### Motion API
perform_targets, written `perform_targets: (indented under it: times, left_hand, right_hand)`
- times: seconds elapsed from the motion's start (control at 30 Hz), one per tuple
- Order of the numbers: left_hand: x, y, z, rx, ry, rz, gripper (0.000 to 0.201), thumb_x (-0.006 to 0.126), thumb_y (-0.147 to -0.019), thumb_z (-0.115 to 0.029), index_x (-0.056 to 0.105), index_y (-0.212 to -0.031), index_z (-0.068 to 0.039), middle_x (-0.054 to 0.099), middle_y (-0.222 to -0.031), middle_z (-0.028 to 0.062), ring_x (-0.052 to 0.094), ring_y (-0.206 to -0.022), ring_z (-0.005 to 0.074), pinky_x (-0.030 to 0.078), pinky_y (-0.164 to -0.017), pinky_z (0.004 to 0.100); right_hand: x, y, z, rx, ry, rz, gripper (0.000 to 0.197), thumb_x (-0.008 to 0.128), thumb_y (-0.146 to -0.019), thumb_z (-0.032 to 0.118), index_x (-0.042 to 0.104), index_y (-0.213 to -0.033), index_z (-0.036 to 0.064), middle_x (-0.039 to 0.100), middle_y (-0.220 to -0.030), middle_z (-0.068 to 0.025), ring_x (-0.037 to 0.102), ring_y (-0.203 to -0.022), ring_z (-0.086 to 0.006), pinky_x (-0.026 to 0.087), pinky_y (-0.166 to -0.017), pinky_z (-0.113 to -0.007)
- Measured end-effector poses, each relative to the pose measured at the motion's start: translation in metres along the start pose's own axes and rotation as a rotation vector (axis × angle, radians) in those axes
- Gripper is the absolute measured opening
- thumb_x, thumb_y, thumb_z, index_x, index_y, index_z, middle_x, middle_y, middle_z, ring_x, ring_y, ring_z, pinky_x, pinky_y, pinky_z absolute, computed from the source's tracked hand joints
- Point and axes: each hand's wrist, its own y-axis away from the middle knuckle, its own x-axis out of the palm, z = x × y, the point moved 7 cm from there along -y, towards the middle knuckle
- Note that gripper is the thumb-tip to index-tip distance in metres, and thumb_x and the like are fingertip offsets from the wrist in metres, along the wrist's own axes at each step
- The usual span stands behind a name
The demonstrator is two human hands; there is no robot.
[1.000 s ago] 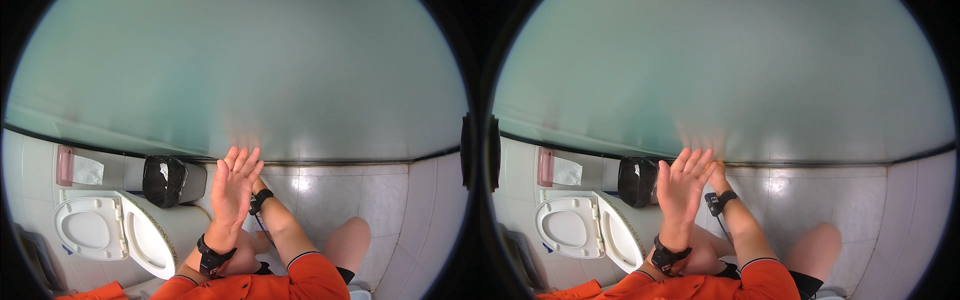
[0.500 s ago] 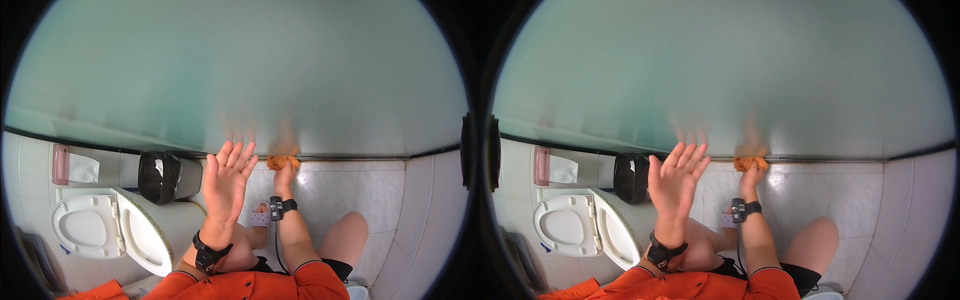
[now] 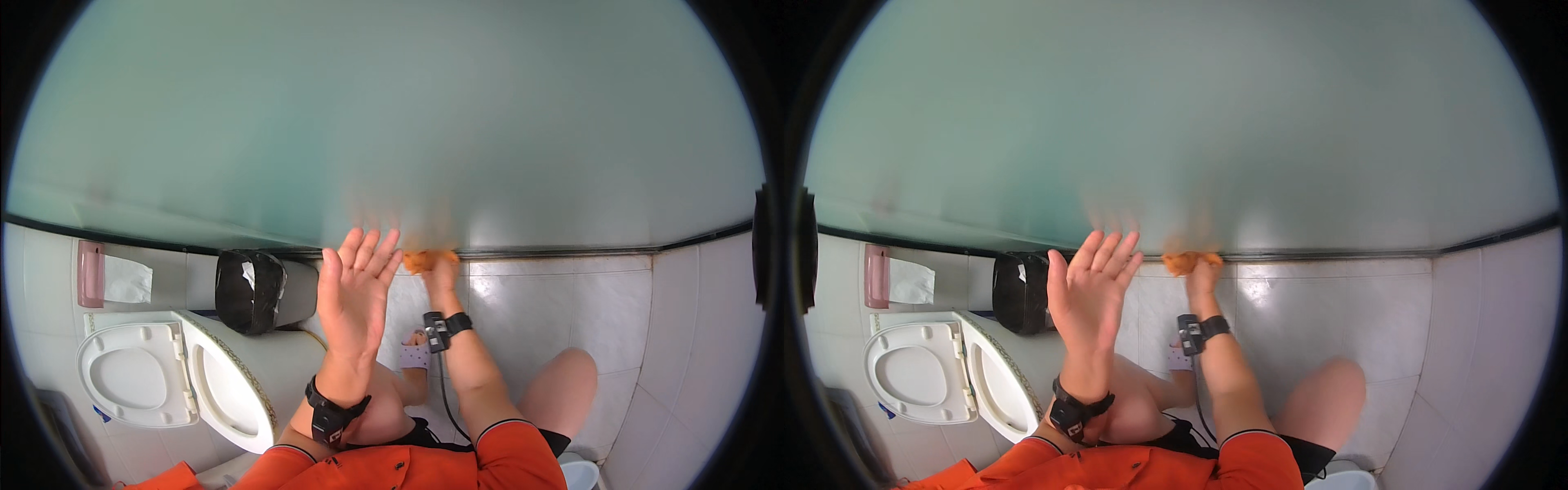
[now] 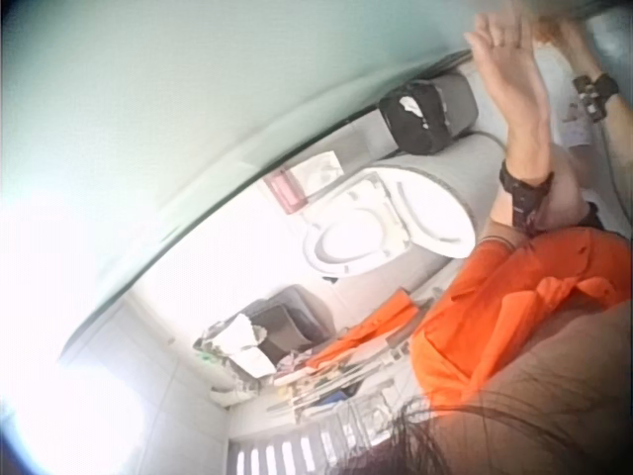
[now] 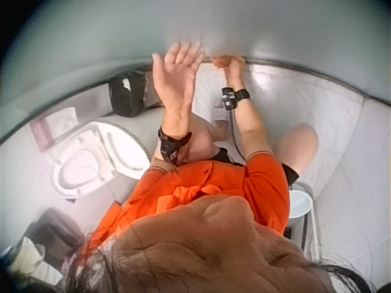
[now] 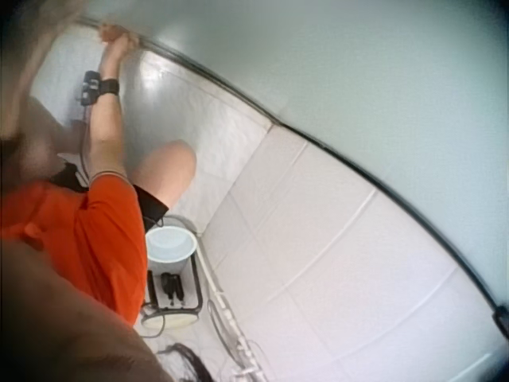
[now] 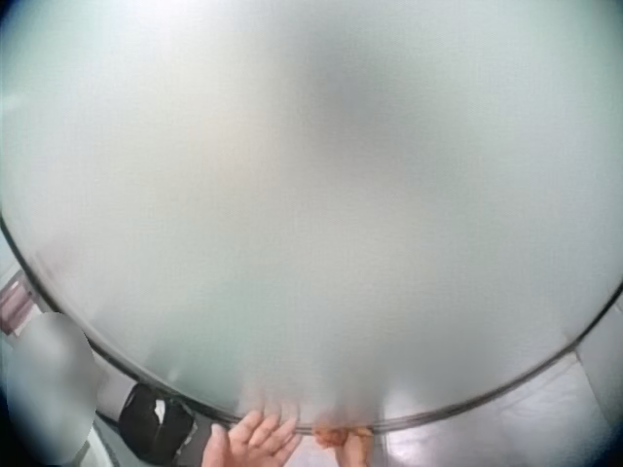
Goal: The person wipes the frosted glass panel and handle of a shower door using a cloth.
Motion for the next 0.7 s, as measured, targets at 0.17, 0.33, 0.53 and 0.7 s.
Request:
perform_targets:
  times: [0.17, 0.33, 0.53, 0.7]
  left_hand:
    - [0.018, -0.002, 0.005, -0.043, 0.06, 0.102, 0.052, 0.047, -0.088, -0.044, 0.045, -0.114, 0.001, 0.044, -0.118, 0.0163, 0.038, -0.12, 0.0352, 0.029, -0.101, 0.0453]
    - [0.007, -0.004, 0.004, 0.011, 0.062, 0.015, 0.056, 0.047, -0.088, -0.045, 0.048, -0.111, 0.007, 0.05, -0.113, 0.0213, 0.04, -0.117, 0.0405, 0.031, -0.1, 0.0492]
    - [0.019, 0.0, 0.003, 0.009, 0.065, 0.063, 0.058, 0.045, -0.088, -0.046, 0.048, -0.112, 0.007, 0.049, -0.115, 0.0218, 0.038, -0.119, 0.0408, 0.027, -0.102, 0.0506]
    - [0.008, 0.0, 0.0, 0.011, 0.018, 0.086, 0.059, 0.045, -0.088, -0.046, 0.046, -0.115, 0.006, 0.046, -0.118, 0.0208, 0.036, -0.121, 0.0397, 0.026, -0.102, 0.0507]
  right_hand:
    - [-0.101, -0.039, 0.175, -0.479, 0.179, -0.217, 0.011, 0.045, -0.08, -0.004, 0.048, -0.086, 0.004, 0.054, -0.08, -0.0072, 0.055, -0.069, -0.0178, 0.05, -0.058, -0.032]
    - [-0.083, 0.009, 0.303, -0.458, 0.188, -0.417, 0.01, 0.043, -0.083, 0.0, 0.042, -0.092, 0.0028, 0.051, -0.071, -0.0092, 0.049, -0.05, -0.0183, 0.052, -0.048, -0.034]
    - [-0.143, -0.033, 0.276, -0.848, 0.54, -0.603, 0.013, 0.042, -0.081, 0.001, 0.045, -0.092, -0.0044, 0.056, -0.079, -0.0153, 0.057, -0.066, -0.0282, 0.05, -0.065, -0.041]
    - [-0.083, -0.008, 0.145, -0.78, 0.958, -0.713, 0.034, 0.05, -0.078, 0.001, 0.041, -0.108, -0.0105, 0.054, -0.104, -0.0242, 0.052, -0.098, -0.0371, 0.039, -0.09, -0.04]
